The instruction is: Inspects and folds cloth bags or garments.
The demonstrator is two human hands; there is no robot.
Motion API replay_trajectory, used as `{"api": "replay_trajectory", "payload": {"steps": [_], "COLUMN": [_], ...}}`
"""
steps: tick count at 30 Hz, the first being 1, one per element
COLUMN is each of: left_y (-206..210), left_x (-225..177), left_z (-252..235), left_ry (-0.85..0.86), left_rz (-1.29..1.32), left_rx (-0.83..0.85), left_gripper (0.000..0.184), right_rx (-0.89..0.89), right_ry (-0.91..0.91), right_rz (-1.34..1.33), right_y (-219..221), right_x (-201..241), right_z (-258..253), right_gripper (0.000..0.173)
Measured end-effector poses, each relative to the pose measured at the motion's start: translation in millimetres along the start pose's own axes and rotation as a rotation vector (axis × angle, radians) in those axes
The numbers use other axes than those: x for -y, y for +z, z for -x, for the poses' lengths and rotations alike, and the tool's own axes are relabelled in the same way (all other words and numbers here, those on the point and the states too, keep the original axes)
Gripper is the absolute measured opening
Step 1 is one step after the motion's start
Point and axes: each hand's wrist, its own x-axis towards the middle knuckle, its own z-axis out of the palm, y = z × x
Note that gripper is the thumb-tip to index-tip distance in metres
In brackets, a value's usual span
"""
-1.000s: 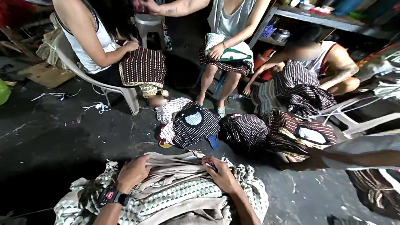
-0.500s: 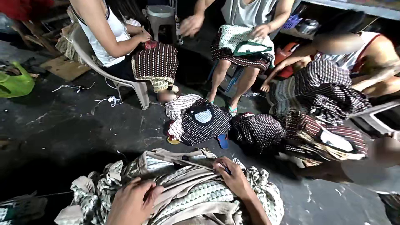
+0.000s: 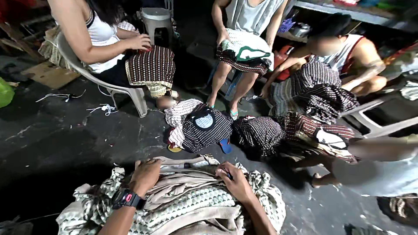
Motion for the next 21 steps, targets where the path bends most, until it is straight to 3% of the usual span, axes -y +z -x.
{"api": "replay_trajectory", "payload": {"steps": [5, 9, 11, 14, 16, 21], "left_y": [9, 33, 41, 43, 43, 46], "left_x": [4, 3, -2, -14, -20, -21], "left_z": [36, 62, 76, 101, 111, 117], "left_ry": [0.127, 0.274, 0.318, 0.293, 0.264, 0.212], "left_rz": [-0.031, -0.049, -0.094, -0.145, -0.167, -0.157], "left_rx": [-0.089, -0.449, -0.573, -0.553, -0.526, -0.497], "left_gripper": [0.030, 0.015, 0.012, 0.021, 0.023, 0.025], "right_rx": [0.016, 0.075, 0.218, 0.487, 0.589, 0.580], "right_ry": [0.016, 0.084, 0.212, 0.363, 0.361, 0.288], "right_rz": [-0.014, 0.086, 0.263, 0.581, 0.726, 0.663], "right_y": [1, -2, -9, -2, 15, 51], "right_x": [4, 13, 31, 67, 80, 63], "right_z": [-5, -16, -33, -68, -86, -111], "right_gripper": [0.025, 0.032, 0.043, 0.054, 0.052, 0.046]}}
